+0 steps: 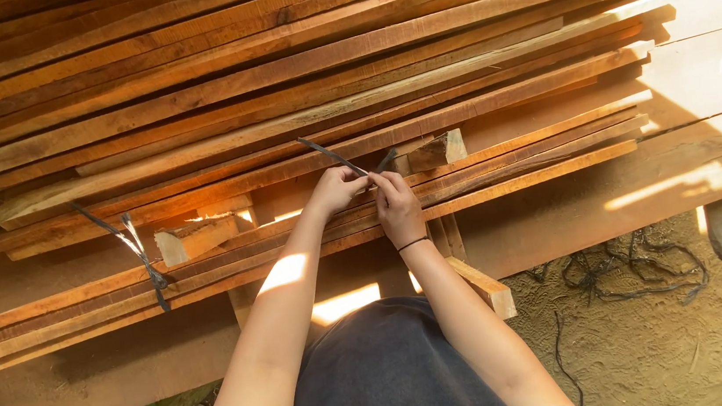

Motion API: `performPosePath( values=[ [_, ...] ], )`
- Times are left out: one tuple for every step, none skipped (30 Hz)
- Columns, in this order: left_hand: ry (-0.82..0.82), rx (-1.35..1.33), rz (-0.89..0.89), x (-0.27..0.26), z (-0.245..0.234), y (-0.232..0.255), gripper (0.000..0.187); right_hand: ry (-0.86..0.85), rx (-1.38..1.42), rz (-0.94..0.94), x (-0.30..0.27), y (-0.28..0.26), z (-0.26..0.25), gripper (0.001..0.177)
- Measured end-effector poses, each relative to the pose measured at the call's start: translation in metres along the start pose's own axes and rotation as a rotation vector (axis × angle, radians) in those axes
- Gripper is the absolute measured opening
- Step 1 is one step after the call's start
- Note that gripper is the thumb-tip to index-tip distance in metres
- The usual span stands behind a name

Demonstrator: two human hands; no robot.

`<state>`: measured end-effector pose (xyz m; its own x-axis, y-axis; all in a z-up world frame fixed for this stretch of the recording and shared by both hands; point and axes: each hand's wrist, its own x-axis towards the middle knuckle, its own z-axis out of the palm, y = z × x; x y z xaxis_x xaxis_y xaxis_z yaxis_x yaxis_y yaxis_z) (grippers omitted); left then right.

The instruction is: Organizing and bundling thin wooden planks in a woodworking shop.

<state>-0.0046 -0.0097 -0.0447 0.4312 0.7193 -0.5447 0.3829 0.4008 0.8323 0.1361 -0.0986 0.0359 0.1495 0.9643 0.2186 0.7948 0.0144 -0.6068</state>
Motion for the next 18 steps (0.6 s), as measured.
performPosePath(
  values=[
    [0.002,-0.003,-0.003,-0.002,0.0,0.002,0.017,-0.005,0.001,-0.001,0.0,0.002,0.003,0.044],
    [0.012,-0.064,-0.019,-0.004,0.0,0.004,0.016,-0.029,-0.019,0.026,0.0,0.004,0.006,0.041],
    [0.019,-0.123,-0.032,-0.004,0.001,0.007,0.016,-0.049,-0.041,0.054,0.001,0.006,0.008,0.039],
    [0.017,-0.124,-0.033,-0.005,0.003,0.008,0.016,-0.05,-0.043,0.055,0.001,0.008,0.01,0.039],
    [0.022,-0.116,-0.042,-0.005,0.004,0.009,0.016,-0.083,-0.068,0.134,0.003,0.01,0.014,0.034],
    [0.026,-0.107,-0.052,-0.006,0.004,0.009,0.017,-0.115,-0.094,0.213,0.004,0.011,0.017,0.029],
    [0.03,-0.108,-0.052,-0.005,0.004,0.01,0.017,-0.117,-0.092,0.21,0.007,0.018,0.02,0.029],
    [0.045,-0.064,-0.053,-0.005,0.002,0.01,0.018,-0.17,-0.092,0.281,0.009,0.024,0.022,0.023],
    [0.059,-0.022,-0.061,-0.008,0.002,0.008,0.019,-0.229,-0.091,0.356,0.008,0.029,0.025,0.017],
    [0.062,-0.025,-0.068,-0.009,0.003,0.006,0.019,-0.237,-0.089,0.355,0.007,0.031,0.026,0.017],
    [0.063,-0.025,-0.079,-0.007,0.004,0.005,0.019,-0.295,-0.064,0.458,0.01,0.035,0.026,0.015],
    [0.064,-0.025,-0.09,-0.005,0.006,0.005,0.02,-0.353,-0.038,0.56,0.012,0.039,0.026,0.014],
    [0.064,-0.026,-0.091,-0.005,0.004,0.009,0.02,-0.354,-0.039,0.56,0.018,0.035,0.019,0.014],
    [0.071,-0.077,-0.093,-0.005,0.002,0.012,0.018,-0.458,0.03,0.624,0.023,0.032,0.011,0.019],
    [0.076,-0.126,-0.096,-0.006,-0.001,0.014,0.017,-0.56,0.101,0.688,0.027,0.029,0.005,0.024],
    [0.075,-0.125,-0.097,-0.005,-0.001,0.013,0.017,-0.56,0.102,0.69,0.025,0.034,0.01,0.024],
    [0.067,-0.096,-0.103,-0.004,0.0,0.012,0.018,-0.574,0.15,0.738,0.022,0.04,0.013,0.025],
    [0.058,-0.066,-0.108,-0.003,0.002,0.011,0.019,-0.586,0.199,0.787,0.018,0.046,0.016,0.026]
  ],
)
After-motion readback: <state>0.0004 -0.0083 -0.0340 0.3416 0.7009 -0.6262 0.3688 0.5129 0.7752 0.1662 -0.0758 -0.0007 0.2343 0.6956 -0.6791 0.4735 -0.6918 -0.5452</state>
